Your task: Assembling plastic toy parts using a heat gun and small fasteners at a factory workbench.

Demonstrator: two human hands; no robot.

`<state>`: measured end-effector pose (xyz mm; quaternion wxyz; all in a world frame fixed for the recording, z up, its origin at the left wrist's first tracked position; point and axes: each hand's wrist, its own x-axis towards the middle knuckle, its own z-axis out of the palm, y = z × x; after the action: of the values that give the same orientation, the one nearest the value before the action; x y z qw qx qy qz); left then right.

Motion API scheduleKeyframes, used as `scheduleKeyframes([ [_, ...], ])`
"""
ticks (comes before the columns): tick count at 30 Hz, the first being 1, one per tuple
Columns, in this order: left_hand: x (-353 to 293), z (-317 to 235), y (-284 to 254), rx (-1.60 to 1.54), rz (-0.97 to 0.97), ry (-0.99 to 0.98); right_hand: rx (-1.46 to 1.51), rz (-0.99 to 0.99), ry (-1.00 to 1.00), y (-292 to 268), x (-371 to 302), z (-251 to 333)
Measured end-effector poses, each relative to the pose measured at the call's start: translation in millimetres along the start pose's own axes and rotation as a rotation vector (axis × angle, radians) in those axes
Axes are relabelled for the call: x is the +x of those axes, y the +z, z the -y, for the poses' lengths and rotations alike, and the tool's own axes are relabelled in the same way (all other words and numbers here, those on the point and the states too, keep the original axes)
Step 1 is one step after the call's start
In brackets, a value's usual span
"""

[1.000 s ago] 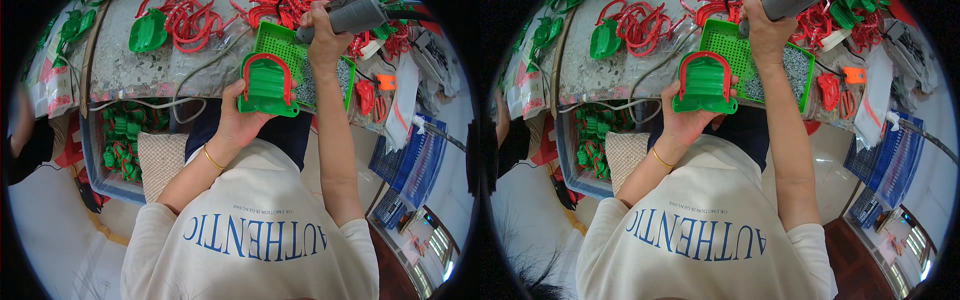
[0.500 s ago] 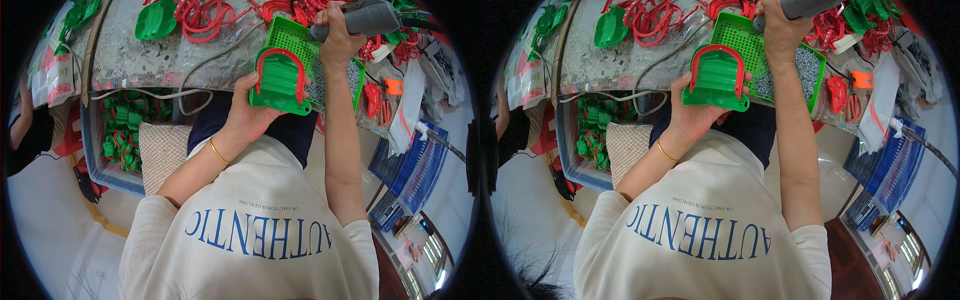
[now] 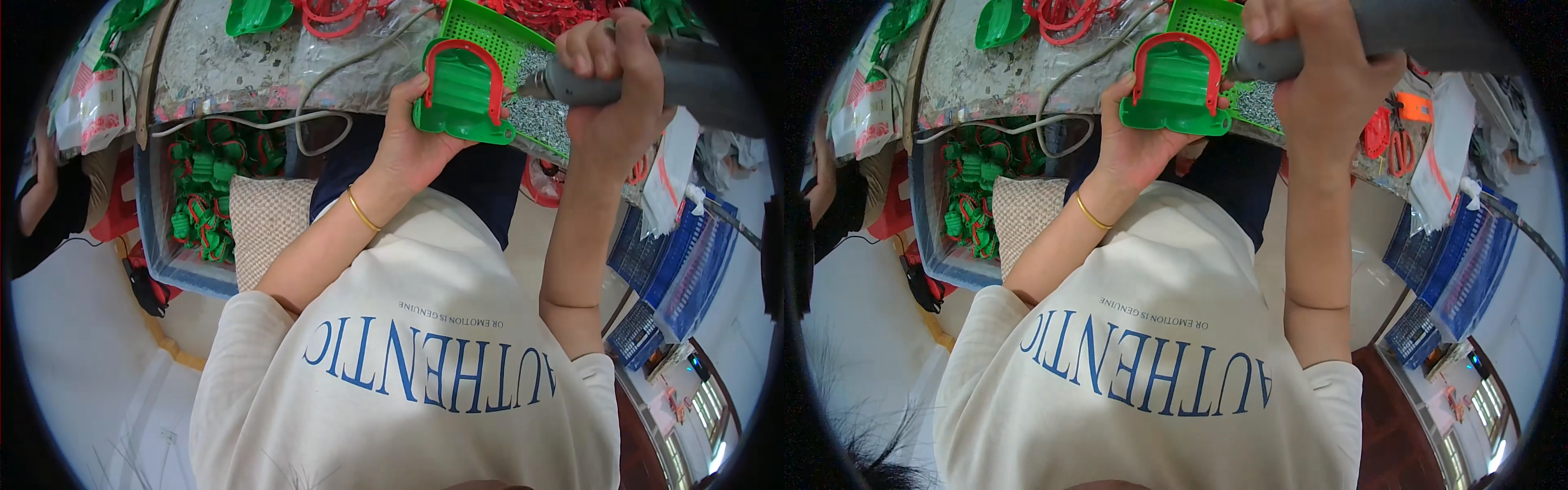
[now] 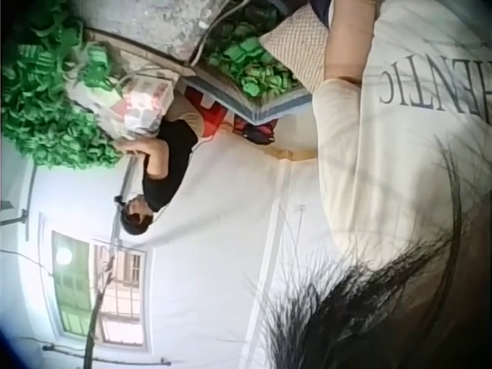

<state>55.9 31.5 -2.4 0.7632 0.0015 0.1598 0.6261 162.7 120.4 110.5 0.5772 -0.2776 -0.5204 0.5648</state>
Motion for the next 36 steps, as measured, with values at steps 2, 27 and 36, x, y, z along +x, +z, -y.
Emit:
scheduleKeyframes([
  [2,-1,0,3,0.015,0.007,0.01,0.038,-0.087,0.099,9,-13,6],
  [27,0,0,3,-0.007,-0.04,0.011,0.022,0.159,-0.066,-17,-14,-19],
  [36,-4,-3,-2,-0.049,0.09,-0.041,0.172,0.265,-0.05,-14,11,16],
])
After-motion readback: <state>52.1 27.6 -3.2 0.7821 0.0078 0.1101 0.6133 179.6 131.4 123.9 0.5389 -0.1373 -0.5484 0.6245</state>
